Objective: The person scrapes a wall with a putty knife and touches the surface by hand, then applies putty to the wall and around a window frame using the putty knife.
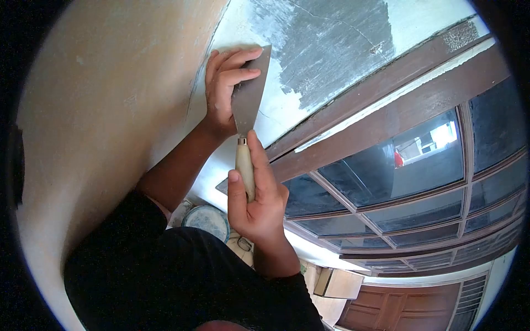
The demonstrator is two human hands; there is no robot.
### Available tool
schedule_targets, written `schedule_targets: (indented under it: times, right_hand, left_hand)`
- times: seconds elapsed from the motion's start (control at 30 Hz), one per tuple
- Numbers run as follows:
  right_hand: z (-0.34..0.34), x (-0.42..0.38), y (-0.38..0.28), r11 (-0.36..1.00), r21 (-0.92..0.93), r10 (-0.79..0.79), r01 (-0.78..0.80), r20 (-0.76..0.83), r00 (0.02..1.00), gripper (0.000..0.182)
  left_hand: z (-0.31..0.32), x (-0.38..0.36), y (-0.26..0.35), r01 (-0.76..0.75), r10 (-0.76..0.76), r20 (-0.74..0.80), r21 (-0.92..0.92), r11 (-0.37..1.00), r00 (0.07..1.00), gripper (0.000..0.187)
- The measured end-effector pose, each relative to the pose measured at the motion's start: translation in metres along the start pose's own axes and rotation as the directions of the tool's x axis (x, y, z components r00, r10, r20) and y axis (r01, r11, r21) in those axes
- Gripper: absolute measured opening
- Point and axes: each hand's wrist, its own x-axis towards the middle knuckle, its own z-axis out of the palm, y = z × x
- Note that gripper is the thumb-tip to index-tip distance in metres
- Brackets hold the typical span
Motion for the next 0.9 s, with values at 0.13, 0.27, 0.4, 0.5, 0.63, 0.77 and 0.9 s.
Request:
schedule_targets:
  times: [0.13, 0.27, 0.4, 0.5, 0.63, 0.77, 0.9]
  right_hand:
    - [0.0, -0.001, 0.003, 0.999, -0.032, -0.023, 0.024, 0.018, 1.0, 0.051]
    - [0.001, -0.002, 0.005, 0.998, -0.028, -0.049, 0.049, -0.004, 0.999, 0.052]
    - [0.003, -0.005, 0.006, 0.992, -0.08, -0.096, 0.095, -0.013, 0.995, 0.053]
    - [0.006, -0.004, 0.011, 0.988, -0.078, -0.139, 0.136, -0.04, 0.989, 0.054]
    - [0.008, -0.002, 0.006, 0.996, -0.057, -0.073, 0.072, -0.029, 0.997, 0.053]
    - [0.003, -0.002, 0.007, 0.992, -0.079, -0.099, 0.097, -0.025, 0.995, 0.053]
    - [0.003, -0.003, 0.003, 0.999, -0.054, -0.003, 0.002, -0.005, 1.0, 0.053]
  left_hand:
    - [0.0, -0.001, -0.004, -0.011, 0.011, 0.002, 0.015, 1.0, 1.0, 0.031]
    - [0.002, 0.0, -0.001, 0.02, -0.02, -0.005, 0.003, 1.0, 1.0, 0.028]
    - [-0.004, -0.003, -0.003, 0.012, -0.012, 0.034, 0.003, 1.0, 0.999, 0.028]
    - [-0.002, -0.002, 0.0, 0.025, -0.025, 0.032, 0.018, 1.0, 0.999, 0.027]
    - [-0.001, 0.0, 0.0, 0.057, -0.058, -0.008, -0.028, 0.998, 0.998, 0.026]
    - [0.0, -0.002, -0.001, 0.018, -0.018, 0.013, 0.029, 0.999, 1.0, 0.028]
    - [0.001, 0.0, -0.002, 0.021, -0.021, -0.011, 0.007, 1.0, 1.0, 0.03]
